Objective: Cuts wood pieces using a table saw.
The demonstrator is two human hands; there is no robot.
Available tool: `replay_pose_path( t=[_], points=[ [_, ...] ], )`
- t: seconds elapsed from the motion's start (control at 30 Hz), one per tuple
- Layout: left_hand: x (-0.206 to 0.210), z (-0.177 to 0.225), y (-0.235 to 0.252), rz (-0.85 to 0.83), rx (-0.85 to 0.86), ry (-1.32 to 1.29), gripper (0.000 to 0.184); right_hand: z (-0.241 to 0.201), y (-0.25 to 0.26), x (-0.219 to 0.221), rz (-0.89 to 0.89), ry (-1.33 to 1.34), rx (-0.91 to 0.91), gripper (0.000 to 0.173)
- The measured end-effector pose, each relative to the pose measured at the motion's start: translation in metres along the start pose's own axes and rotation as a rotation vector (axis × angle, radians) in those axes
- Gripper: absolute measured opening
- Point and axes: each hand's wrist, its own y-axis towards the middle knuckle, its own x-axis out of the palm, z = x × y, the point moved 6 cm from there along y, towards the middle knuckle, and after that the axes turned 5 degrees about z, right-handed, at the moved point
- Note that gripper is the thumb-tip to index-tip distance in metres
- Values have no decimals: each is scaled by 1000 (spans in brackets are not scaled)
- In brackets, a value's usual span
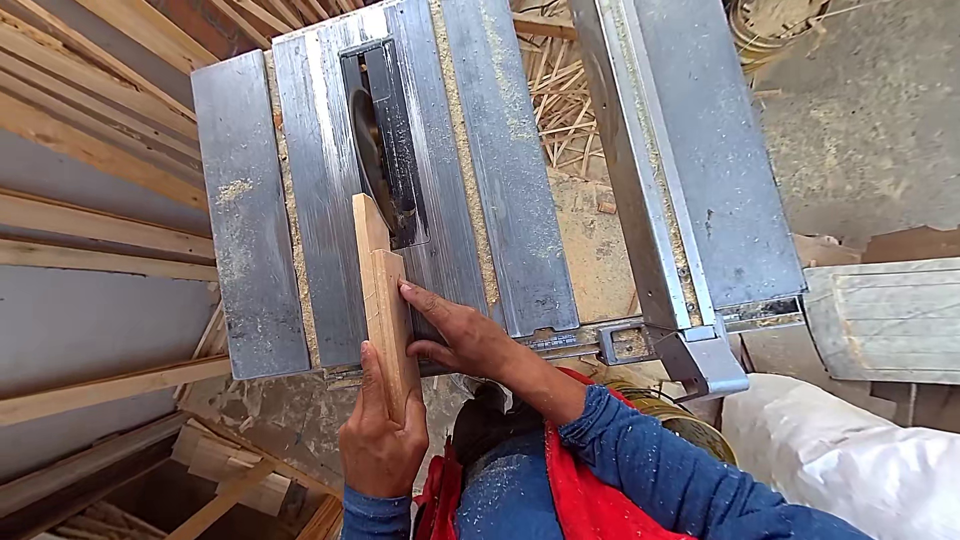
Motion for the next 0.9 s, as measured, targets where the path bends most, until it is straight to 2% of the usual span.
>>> replay_pose_path(
  t=[0.27, 0.6, 0.9],
  points=[
    [-4, 4, -15, -3, 20, 15, 77, -6, -9, -2, 32, -15, -66, 75],
    [-5, 12, -2, -4, 30, 31, 77, -4, -7, -7, 62, 41, -51, 69],
    [-4, 9, 4, 24, -30, 9, 80, -4, -5, -6, 54, 43, -50, 65]
  ],
)
